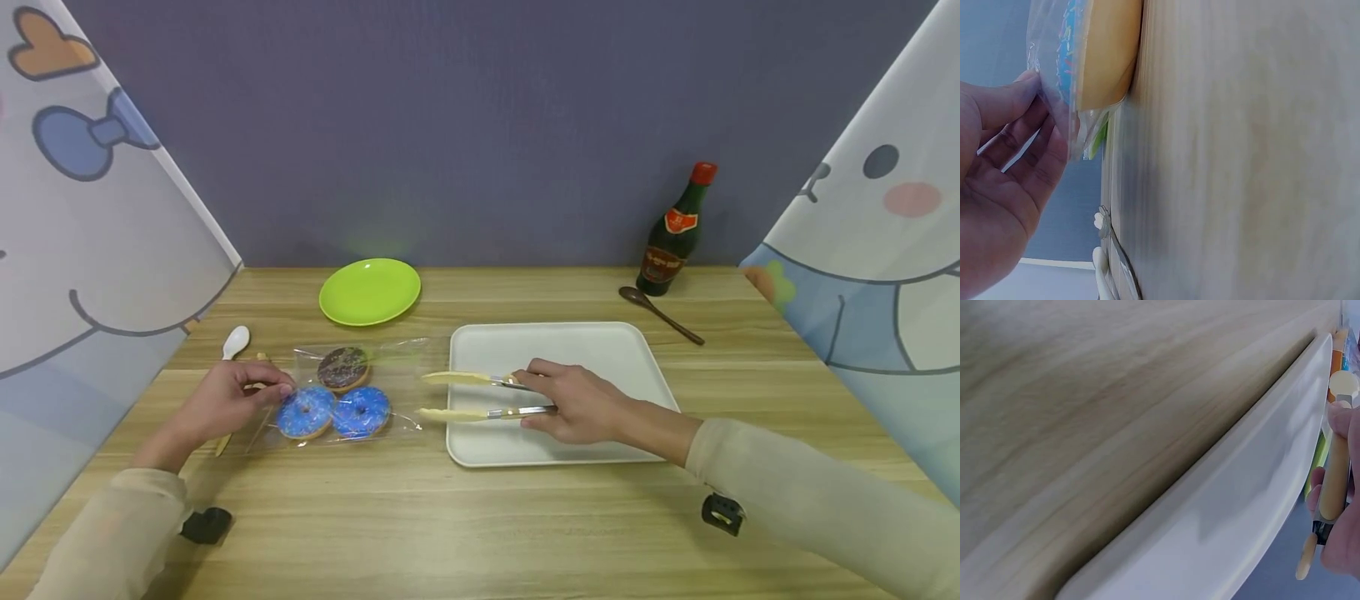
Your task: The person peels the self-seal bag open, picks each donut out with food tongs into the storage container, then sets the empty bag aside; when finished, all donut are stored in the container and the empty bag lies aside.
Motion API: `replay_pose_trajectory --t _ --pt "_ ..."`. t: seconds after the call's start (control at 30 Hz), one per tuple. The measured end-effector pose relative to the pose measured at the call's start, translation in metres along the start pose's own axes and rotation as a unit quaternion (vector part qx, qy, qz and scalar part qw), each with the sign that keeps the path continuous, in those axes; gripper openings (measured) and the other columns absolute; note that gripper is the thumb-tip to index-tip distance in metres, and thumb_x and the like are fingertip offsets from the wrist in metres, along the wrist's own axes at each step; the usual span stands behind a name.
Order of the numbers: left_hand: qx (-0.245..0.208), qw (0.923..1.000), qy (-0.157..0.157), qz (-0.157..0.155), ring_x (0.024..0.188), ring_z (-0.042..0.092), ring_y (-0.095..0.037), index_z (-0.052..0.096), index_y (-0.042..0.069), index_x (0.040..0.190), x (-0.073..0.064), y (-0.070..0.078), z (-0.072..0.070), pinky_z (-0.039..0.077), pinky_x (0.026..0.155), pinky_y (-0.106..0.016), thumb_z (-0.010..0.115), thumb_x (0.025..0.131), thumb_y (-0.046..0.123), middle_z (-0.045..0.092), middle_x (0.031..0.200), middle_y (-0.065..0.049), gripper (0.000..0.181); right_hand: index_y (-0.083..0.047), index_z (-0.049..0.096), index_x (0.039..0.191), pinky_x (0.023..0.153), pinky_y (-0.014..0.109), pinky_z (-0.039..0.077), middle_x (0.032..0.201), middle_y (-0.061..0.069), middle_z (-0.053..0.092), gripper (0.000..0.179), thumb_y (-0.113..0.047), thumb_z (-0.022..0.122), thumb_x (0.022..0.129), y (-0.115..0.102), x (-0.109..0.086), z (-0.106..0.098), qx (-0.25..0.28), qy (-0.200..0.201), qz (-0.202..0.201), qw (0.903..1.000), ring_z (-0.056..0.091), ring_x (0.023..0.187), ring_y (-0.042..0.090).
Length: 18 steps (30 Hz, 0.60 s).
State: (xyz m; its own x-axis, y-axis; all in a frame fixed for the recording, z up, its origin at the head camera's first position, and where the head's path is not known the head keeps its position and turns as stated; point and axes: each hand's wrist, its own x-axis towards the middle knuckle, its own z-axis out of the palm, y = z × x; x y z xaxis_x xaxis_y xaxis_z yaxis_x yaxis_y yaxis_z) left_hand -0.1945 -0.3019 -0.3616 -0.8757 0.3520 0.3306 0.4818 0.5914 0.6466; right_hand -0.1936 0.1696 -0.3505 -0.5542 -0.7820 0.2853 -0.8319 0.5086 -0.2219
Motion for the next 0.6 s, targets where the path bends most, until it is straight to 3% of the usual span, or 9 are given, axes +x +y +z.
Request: replay_pose_trajectory --t 0.6 --pt "0.023 0.9997 0.005 0.007 0.076 0.06 -0.002 0.072 0.0 0.081 -0.001 0.0 0.001 0.052 0.06 -0.016 0.071 0.084 0.0 0.068 0.081 -0.011 0.003 0.002 0.054 0.127 0.063 0.023 0.046 0.106 0.004 0.054 0.056 -0.034 0.068 0.087 -0.007 0.036 0.006 0.009 -0.074 -0.016 0.9971 0.041 0.058 0.002"
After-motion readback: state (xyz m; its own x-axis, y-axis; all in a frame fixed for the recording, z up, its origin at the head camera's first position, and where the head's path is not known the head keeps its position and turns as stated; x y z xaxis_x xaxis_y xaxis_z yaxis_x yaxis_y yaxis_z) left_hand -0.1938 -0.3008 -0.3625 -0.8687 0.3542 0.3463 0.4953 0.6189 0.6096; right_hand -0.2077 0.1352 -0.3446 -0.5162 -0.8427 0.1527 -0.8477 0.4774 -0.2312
